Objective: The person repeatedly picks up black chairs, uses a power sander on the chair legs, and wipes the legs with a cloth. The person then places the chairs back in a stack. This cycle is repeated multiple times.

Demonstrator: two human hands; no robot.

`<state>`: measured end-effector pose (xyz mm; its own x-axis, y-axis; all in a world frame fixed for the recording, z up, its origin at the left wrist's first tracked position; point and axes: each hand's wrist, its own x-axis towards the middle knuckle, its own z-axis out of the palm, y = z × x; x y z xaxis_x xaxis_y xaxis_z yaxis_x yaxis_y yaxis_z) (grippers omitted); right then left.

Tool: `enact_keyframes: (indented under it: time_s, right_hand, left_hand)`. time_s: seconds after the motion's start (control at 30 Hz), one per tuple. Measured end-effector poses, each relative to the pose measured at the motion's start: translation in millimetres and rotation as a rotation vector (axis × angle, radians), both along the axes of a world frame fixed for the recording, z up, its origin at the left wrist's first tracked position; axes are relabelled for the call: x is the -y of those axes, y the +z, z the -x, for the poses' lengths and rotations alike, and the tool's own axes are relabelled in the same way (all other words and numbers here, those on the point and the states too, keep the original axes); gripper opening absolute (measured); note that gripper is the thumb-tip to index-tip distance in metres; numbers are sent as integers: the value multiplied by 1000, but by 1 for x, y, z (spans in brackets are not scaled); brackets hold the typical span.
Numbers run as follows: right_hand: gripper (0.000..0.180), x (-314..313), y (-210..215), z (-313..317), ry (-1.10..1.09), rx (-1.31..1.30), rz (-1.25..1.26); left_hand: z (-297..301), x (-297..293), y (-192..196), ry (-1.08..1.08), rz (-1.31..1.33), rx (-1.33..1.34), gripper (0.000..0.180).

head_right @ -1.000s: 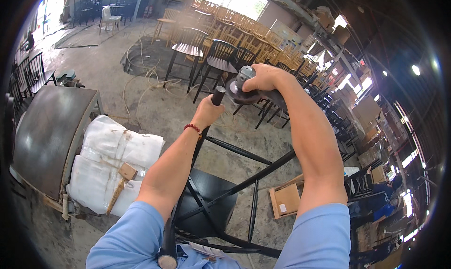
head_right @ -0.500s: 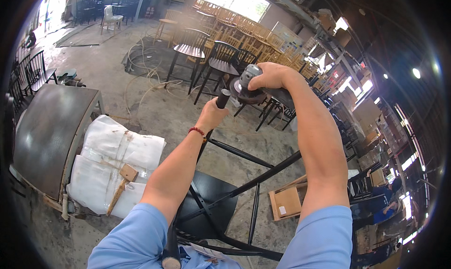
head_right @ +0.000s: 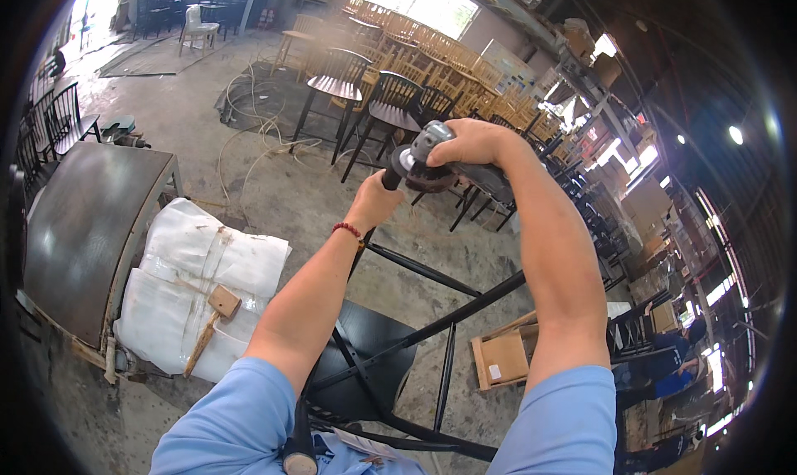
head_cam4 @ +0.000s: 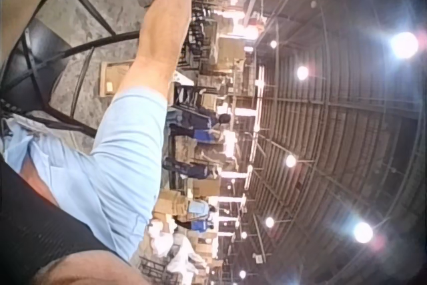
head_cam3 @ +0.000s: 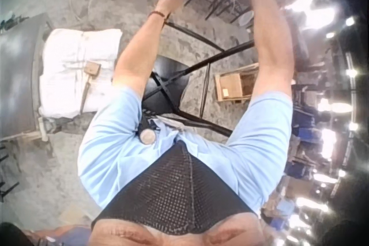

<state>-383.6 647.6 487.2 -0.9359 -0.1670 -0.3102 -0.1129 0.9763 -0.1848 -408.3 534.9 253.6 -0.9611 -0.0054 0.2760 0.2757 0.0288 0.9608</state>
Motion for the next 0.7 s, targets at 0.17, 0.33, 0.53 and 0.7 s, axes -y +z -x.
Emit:
enact_keyframes:
  time_s: [0.17,0.33,0.53,0.7]
  right_hand:
    - [73,-16,0,4,56,-202,-190]
    - [75,-12,-8,2,90,-135,-78]
    - [85,-48,0,-15,-1,-271,-376]
    - [61,-112,9,-106,-189,-178,106]
  left_hand:
    - [-1,-6,0,-46,-13,28,30]
    - [7,0,-4,24,2,-50,29]
    - [3,-13,-1,-74,-98,-33,24]
    - [13,-5,-12,-119,-138,-51,17]
